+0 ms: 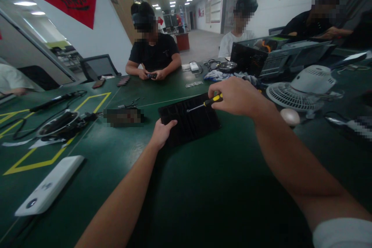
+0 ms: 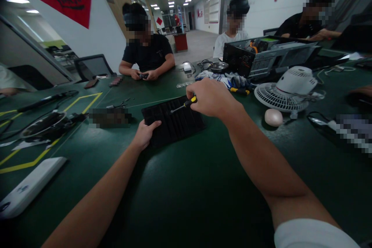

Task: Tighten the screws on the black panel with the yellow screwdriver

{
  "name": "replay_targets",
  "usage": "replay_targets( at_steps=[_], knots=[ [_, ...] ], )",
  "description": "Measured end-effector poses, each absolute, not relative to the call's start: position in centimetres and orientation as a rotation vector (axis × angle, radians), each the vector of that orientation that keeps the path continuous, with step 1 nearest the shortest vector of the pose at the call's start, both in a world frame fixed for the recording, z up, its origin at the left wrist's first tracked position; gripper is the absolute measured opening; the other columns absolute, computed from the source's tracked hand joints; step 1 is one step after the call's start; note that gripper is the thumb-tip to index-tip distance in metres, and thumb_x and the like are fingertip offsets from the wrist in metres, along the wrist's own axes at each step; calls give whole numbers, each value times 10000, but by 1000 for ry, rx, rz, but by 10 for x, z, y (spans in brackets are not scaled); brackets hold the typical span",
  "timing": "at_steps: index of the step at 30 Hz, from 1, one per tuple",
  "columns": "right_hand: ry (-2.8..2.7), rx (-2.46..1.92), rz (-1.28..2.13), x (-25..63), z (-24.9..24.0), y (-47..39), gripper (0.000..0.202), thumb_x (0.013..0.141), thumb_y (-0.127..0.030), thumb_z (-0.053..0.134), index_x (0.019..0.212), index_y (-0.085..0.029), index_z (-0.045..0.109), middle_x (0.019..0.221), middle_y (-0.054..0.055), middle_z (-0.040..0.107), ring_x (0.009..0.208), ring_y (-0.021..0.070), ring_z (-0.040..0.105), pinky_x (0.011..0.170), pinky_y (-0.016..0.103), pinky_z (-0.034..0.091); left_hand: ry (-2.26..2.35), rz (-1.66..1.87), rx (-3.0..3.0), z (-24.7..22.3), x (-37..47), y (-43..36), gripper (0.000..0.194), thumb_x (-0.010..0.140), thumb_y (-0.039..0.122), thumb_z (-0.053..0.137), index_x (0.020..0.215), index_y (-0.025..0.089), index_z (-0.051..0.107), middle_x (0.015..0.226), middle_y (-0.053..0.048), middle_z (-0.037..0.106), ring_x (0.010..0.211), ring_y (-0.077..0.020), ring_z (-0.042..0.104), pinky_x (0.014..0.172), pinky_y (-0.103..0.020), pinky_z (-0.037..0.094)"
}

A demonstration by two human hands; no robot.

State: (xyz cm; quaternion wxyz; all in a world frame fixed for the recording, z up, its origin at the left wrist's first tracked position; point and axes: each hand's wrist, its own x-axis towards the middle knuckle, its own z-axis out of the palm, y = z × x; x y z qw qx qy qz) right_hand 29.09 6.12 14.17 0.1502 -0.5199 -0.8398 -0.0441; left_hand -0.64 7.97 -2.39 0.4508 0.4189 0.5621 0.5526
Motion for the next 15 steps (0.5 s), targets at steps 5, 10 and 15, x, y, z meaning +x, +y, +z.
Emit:
replay_targets(
  at_steps=[5,10,15],
  knots=[
    [-2407,-1480,-136,289,141,60,266,850,-290,699,1067,-248,847,1037,107,829,990,330,739,769,400,471,1394,1366,1025,-23,-5,79,533,545,345,963,987,182,714,931,-73,791,865,-293,780,890,-480,650],
    [-2411,-1480,-125,287,142,56,258,857,-293,699,1058,-238,851,1007,120,828,968,338,739,768,408,462,1398,1361,1031,-25,-6,80,542,550,360,959,999,177,717,928,-65,796,840,-278,774,888,-477,647],
    [-2374,-1508,-147,283,141,52,259,861,-277,714,1083,-250,846,1053,123,826,987,335,737,753,397,456,1397,1362,1032,-25,-7,79,558,545,367,965,1005,183,710,926,-64,790,860,-285,775,888,-472,640]
  ],
)
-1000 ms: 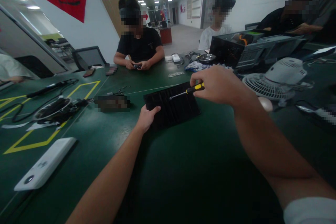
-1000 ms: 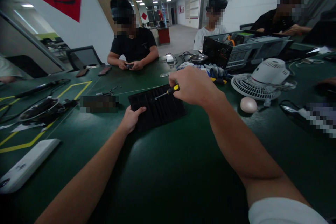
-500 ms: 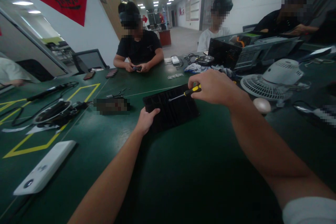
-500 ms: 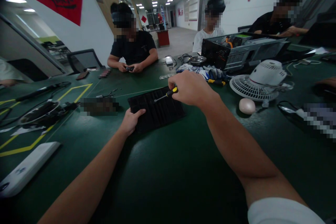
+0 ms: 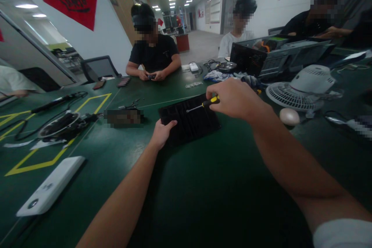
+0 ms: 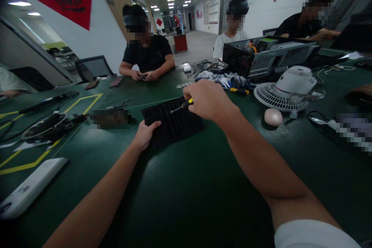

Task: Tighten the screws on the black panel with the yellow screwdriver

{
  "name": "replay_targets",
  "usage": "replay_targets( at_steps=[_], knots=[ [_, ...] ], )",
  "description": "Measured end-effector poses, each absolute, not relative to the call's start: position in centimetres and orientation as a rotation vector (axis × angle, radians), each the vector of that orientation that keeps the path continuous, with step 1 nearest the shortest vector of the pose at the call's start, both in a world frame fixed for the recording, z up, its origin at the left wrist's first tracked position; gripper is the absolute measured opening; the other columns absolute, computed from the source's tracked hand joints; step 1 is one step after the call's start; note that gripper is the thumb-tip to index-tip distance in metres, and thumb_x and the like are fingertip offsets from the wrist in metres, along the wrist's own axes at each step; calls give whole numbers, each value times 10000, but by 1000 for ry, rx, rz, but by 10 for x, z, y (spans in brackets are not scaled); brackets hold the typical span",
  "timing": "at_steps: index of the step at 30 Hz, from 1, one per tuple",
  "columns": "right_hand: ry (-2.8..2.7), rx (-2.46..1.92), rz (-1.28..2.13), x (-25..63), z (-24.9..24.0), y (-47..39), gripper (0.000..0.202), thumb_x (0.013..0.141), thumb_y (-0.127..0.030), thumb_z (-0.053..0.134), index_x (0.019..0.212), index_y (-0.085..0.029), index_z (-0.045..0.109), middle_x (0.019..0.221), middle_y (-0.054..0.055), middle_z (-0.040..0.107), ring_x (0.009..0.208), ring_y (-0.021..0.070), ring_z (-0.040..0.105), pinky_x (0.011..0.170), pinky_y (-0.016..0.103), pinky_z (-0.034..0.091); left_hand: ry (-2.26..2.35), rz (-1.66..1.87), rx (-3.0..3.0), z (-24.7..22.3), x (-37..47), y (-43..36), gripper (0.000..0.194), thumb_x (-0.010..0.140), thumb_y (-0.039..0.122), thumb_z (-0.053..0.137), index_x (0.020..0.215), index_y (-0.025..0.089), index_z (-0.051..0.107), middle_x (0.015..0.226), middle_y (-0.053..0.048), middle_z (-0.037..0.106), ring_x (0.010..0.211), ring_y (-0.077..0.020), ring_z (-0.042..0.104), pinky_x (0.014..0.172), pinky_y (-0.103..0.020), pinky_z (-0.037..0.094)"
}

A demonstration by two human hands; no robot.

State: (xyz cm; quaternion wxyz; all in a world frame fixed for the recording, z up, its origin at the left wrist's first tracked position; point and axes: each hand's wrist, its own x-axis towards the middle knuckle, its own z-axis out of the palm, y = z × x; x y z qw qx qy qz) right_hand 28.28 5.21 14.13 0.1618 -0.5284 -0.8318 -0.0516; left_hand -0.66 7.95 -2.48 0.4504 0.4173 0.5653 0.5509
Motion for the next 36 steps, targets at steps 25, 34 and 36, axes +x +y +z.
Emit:
replay_targets(
  at_steps=[25,34,36],
  knots=[
    [-2458,-1453,147,297,152,61,294,1014,-402,626,1063,-164,793,1022,115,809,918,253,726,799,352,470,1415,1363,1047,-22,-4,78,534,536,370,957,976,184,720,900,-53,789,857,-283,768,906,-467,630],
    [-2285,-1280,-24,299,151,58,221,840,-269,751,1017,-243,881,979,53,837,931,267,746,904,386,501,1376,1376,1056,-25,-6,80,508,568,355,953,990,175,736,946,-74,801,891,-299,785,930,-489,641],
    [-2299,-1270,-39,298,151,57,255,830,-242,738,1036,-239,889,1008,62,845,949,272,749,918,394,502,1380,1374,1051,-26,-6,80,502,568,354,953,982,176,732,934,-75,796,888,-302,783,930,-495,639]
  ],
)
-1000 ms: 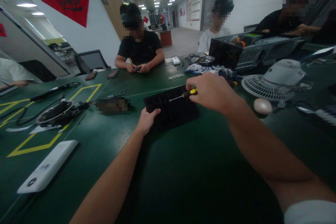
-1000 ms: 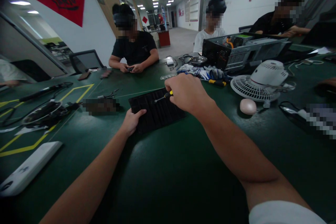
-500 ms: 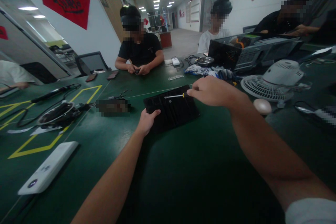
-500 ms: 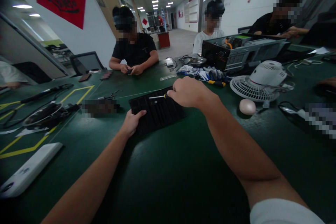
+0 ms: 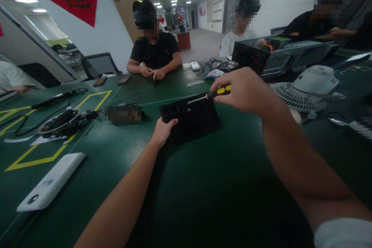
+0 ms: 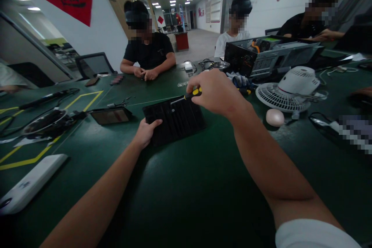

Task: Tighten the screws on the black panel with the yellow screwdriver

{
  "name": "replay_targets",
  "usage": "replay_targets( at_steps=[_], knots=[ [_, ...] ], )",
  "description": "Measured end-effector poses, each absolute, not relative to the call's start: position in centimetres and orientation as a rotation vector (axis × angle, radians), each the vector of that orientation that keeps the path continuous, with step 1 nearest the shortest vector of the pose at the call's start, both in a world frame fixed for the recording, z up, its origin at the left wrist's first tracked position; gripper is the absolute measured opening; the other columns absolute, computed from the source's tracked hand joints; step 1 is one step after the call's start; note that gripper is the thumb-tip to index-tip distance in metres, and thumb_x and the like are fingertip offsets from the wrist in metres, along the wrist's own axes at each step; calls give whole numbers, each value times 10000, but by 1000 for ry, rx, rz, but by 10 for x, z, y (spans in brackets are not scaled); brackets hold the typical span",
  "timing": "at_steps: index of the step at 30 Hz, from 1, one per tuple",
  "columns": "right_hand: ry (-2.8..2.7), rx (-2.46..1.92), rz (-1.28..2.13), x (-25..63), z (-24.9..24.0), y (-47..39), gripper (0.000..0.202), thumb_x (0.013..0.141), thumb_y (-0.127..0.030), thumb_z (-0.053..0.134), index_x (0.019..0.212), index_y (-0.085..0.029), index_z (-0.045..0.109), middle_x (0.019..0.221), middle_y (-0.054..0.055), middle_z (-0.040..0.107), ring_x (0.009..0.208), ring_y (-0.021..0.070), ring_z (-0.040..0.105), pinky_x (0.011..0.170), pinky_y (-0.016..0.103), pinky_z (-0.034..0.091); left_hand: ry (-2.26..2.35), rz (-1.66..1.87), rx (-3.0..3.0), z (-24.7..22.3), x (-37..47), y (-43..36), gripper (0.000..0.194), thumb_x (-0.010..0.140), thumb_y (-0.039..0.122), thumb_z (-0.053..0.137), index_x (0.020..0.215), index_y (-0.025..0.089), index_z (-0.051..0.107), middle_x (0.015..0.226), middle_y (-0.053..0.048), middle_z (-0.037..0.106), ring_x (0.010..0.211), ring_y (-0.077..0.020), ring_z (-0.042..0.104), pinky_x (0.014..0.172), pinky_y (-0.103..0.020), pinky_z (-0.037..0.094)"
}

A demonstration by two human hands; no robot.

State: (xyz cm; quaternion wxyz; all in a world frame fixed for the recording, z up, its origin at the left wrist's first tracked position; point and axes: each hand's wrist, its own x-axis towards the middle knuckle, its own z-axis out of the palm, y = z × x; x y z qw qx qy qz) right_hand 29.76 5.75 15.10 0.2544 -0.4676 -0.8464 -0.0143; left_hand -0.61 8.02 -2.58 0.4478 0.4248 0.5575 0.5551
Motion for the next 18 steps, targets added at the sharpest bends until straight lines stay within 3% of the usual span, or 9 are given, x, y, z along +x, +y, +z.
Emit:
replay_targets(
  at_steps=[10,18],
  knots=[
    [-2406,-1316,-133,291,150,56,317,824,-158,713,1062,-263,893,1104,76,847,1069,309,742,910,406,497,1374,1367,1056,-27,-6,80,502,565,369,955,973,179,733,933,-59,797,877,-287,777,932,-481,641],
    [-2409,-1288,-199,285,142,58,317,834,-142,715,1066,-262,894,1083,76,837,1044,295,730,883,395,504,1370,1361,1045,-23,-4,80,535,556,364,957,1002,170,733,949,-70,804,886,-292,780,947,-505,641]
  ],
)
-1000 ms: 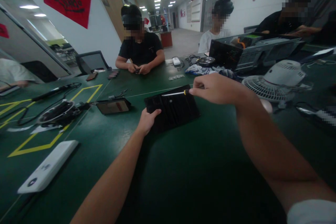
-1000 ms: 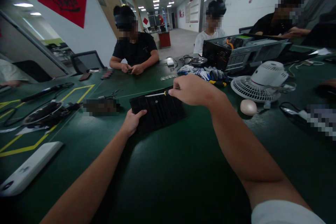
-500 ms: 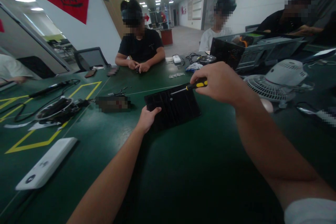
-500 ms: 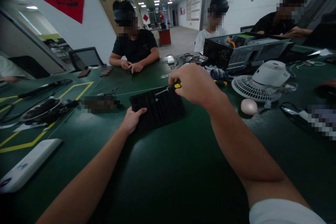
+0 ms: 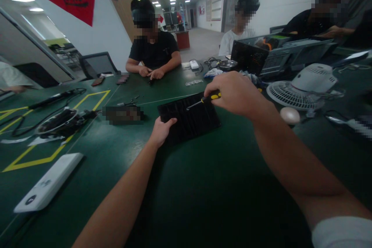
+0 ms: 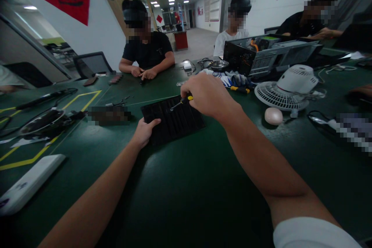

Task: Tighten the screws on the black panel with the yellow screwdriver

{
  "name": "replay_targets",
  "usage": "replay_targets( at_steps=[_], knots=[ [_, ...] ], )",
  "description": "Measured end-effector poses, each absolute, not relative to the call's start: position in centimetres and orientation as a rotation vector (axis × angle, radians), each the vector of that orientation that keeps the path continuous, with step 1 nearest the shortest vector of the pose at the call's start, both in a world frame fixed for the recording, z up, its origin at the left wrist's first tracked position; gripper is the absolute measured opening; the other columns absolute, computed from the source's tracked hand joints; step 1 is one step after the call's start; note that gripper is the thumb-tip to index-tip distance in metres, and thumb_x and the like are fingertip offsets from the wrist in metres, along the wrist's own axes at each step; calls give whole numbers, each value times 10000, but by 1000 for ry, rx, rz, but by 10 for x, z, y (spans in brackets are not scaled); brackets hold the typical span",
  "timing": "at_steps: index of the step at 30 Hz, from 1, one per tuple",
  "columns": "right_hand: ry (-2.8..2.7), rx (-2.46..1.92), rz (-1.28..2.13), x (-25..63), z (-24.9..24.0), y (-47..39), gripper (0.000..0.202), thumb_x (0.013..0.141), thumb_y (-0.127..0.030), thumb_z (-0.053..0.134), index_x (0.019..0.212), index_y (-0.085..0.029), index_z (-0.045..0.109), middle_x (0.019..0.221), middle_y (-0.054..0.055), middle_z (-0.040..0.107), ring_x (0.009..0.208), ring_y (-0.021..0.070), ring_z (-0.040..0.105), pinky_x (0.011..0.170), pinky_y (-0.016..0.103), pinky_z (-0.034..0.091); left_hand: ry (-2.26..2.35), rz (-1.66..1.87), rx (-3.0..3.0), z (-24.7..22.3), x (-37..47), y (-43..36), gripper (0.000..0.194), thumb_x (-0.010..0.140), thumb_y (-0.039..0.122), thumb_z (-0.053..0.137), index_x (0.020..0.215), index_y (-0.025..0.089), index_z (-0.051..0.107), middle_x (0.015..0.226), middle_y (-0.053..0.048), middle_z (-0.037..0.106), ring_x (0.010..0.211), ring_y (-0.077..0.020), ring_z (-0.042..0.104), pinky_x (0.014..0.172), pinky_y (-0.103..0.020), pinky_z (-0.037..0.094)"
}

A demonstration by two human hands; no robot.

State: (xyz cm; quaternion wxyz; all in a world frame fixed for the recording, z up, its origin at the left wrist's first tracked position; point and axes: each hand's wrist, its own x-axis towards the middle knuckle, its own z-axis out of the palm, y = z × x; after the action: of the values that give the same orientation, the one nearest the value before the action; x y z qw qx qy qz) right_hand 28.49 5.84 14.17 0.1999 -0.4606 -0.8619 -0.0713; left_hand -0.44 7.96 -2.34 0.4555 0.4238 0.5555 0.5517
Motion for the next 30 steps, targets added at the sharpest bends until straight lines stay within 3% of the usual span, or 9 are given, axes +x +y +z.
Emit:
replay_targets(
  at_steps=[10,20,30],
  knots=[
    [-2424,-1271,-229,286,137,64,322,840,-142,720,1083,-270,889,1073,65,833,1041,284,726,896,394,509,1374,1363,1037,-27,-7,81,546,555,367,963,1007,162,736,957,-86,807,872,-295,780,932,-510,643],
    [-2416,-1433,-233,282,142,52,274,856,-223,723,1083,-254,873,1057,95,839,1001,310,738,810,394,489,1374,1378,1027,-26,-6,81,512,559,328,963,988,172,731,953,-87,803,896,-305,788,946,-507,643],
    [-2566,-1620,-97,280,144,46,374,1003,-349,572,1228,-224,844,1141,169,823,1052,370,751,824,445,523,1388,1384,1048,-23,-5,80,523,547,349,961,986,169,741,949,-75,802,902,-299,782,946,-503,643]
  ],
)
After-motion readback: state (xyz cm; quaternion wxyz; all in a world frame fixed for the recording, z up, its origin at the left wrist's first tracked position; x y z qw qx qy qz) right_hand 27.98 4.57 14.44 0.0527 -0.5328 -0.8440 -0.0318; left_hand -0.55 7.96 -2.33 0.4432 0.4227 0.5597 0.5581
